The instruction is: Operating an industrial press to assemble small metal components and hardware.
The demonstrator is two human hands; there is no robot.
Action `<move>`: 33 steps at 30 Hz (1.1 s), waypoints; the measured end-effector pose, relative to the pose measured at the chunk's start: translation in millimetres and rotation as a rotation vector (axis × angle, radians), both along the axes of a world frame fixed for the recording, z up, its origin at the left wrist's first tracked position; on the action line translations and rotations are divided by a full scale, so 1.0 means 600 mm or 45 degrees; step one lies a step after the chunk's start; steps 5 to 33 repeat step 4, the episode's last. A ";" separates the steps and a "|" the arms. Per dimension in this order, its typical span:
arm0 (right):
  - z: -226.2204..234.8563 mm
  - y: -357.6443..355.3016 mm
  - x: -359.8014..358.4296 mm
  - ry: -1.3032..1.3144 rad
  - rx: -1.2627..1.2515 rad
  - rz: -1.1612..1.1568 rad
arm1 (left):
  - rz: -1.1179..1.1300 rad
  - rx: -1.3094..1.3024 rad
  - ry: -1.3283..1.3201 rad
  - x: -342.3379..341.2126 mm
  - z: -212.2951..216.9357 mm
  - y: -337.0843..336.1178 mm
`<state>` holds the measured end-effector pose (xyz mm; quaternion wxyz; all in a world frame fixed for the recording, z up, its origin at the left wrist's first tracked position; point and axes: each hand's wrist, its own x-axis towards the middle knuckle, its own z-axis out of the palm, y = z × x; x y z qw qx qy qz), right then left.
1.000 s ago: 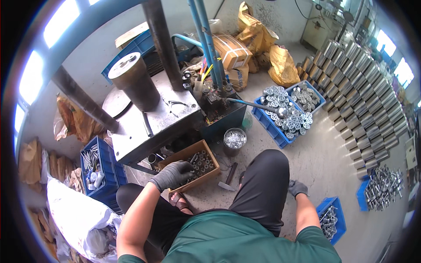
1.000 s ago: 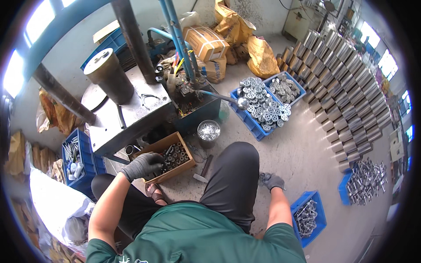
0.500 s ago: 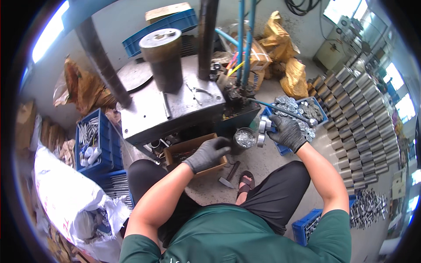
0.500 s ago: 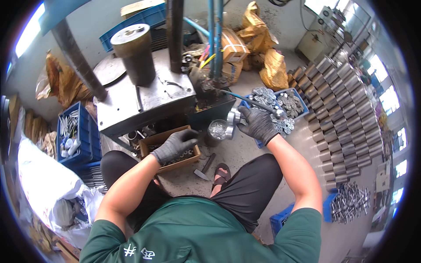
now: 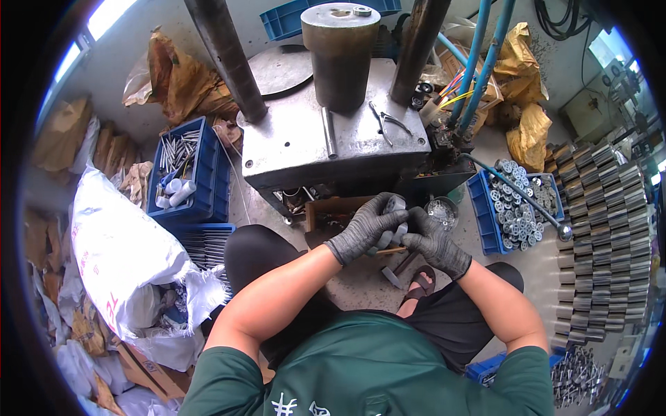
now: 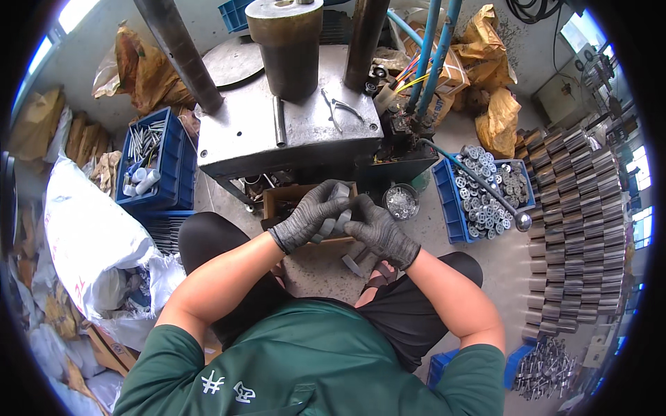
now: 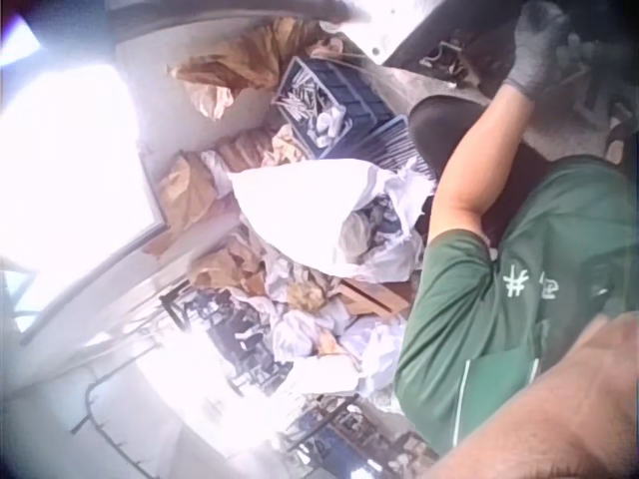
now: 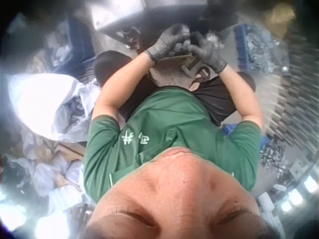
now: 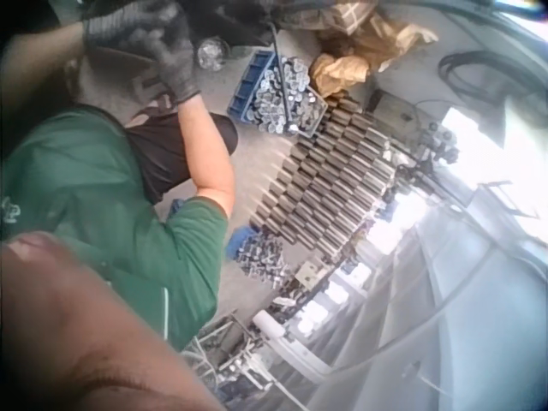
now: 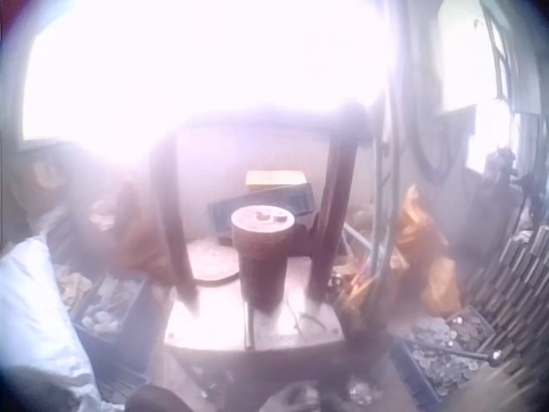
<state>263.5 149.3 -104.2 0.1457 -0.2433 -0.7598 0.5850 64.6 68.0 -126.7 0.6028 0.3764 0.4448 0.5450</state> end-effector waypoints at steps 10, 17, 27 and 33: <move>-0.006 -0.002 -0.024 -0.173 -0.307 0.055 | 0.086 -0.109 0.041 -0.013 -0.015 -0.014; -0.006 -0.002 -0.024 -0.173 -0.307 0.055 | 0.086 -0.109 0.041 -0.013 -0.015 -0.014; -0.006 -0.002 -0.024 -0.173 -0.307 0.055 | 0.086 -0.109 0.041 -0.013 -0.015 -0.014; -0.006 -0.002 -0.024 -0.173 -0.307 0.055 | 0.086 -0.109 0.041 -0.013 -0.015 -0.014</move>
